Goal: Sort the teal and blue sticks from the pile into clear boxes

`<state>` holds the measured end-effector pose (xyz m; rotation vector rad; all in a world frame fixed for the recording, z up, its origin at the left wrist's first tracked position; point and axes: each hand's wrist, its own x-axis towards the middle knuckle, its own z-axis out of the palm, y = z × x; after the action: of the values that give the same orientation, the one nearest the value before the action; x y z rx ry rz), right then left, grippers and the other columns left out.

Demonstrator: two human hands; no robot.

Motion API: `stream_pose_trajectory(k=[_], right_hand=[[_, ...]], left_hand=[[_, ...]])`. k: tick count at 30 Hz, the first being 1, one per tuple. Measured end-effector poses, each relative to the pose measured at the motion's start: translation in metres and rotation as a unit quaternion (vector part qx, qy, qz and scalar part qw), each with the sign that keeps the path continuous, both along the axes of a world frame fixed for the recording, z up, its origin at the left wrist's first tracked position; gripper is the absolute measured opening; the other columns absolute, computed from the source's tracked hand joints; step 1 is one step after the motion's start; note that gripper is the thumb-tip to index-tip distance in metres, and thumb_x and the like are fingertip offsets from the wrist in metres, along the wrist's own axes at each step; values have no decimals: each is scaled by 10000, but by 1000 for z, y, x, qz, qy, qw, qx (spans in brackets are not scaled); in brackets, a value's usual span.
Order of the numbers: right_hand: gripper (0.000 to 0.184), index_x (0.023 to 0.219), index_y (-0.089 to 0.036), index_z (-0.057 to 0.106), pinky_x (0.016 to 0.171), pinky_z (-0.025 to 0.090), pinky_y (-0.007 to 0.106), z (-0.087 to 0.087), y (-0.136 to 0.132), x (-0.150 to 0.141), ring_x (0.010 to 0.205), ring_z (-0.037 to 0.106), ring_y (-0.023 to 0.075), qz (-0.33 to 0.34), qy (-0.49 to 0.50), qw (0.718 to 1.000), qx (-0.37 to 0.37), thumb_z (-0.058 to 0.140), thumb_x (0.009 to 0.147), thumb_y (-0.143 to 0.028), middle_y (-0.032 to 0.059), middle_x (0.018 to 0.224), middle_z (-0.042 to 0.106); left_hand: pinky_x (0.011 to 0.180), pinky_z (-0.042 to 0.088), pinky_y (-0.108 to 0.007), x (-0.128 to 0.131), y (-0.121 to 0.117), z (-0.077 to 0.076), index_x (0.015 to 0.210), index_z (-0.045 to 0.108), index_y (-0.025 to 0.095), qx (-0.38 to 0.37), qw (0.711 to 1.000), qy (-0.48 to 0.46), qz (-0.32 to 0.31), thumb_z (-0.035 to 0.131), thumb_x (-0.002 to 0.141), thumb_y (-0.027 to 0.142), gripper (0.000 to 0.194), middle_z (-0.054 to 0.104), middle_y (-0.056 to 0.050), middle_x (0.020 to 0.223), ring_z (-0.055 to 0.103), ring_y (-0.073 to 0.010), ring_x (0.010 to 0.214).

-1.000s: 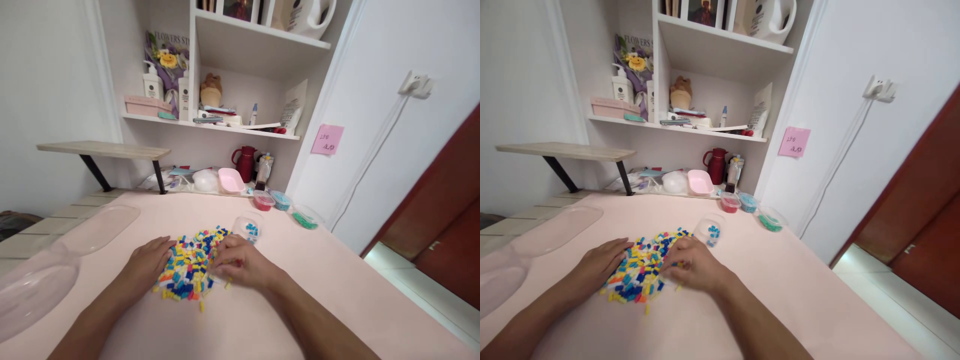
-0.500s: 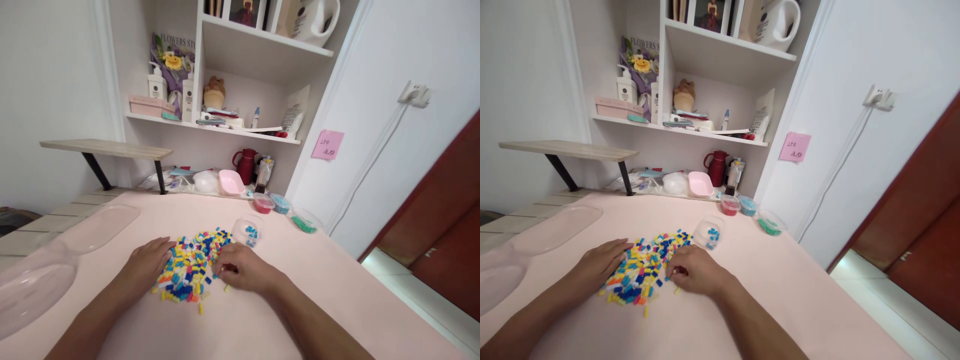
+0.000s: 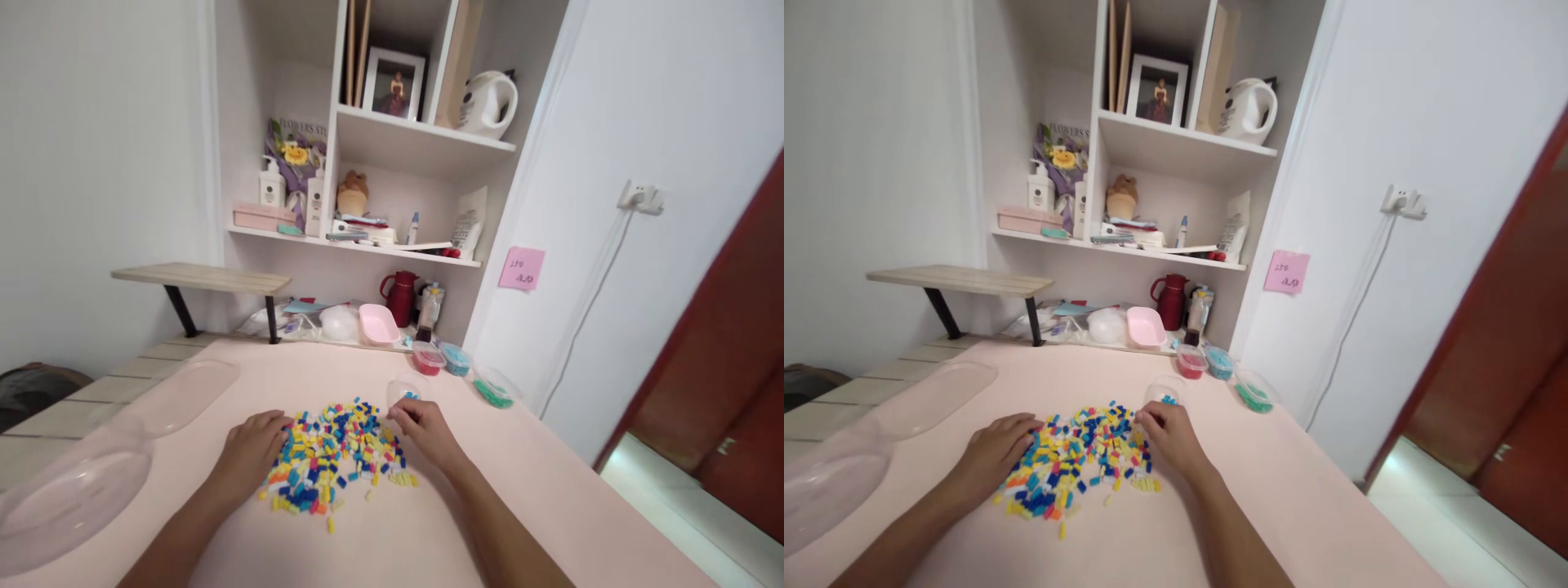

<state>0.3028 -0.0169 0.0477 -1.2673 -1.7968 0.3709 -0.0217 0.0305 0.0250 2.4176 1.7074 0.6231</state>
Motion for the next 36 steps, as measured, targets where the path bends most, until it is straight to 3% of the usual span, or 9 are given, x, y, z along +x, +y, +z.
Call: stream_pose_trajectory(k=[7, 19, 32, 36], right_hand=[[430, 733, -186, 691, 613, 422, 296, -5, 1, 0, 620, 580, 188, -16, 10, 1000, 12, 470, 939, -492, 25, 657, 648], [406, 717, -160, 694, 592, 382, 263, 0, -5, -6, 599, 528, 152, -19, 15, 1000, 15, 485, 932, -435, 9, 604, 593], [283, 714, -172, 702, 594, 371, 246, 6, -2, -3, 609, 543, 137, -28, -12, 998, 58, 541, 916, -289, 14, 649, 640], [271, 711, -174, 704, 606, 388, 244, 8, -4, -8, 622, 557, 140, -15, -21, 998, 59, 543, 911, -261, 21, 664, 657]], left_hand=[[1056, 417, -386, -3, -7, 7, 1138, 702, 325, -3, 1000, -24, 2, 363, 953, 332, 386, 665, -31, 1312, 568, -186, 1255], [1061, 437, -407, -4, -1, 5, 1120, 715, 290, 3, 999, -30, -19, 383, 936, 289, 379, 705, -49, 1244, 611, -205, 1199], [1114, 424, -430, -13, 22, -22, 1217, 681, 288, 13, 999, -7, -34, 379, 914, 370, 436, 639, -41, 1365, 571, -225, 1283], [1125, 418, -449, -13, 22, -23, 1221, 683, 296, 9, 999, -4, -33, 383, 902, 396, 449, 630, -33, 1377, 554, -235, 1305]])
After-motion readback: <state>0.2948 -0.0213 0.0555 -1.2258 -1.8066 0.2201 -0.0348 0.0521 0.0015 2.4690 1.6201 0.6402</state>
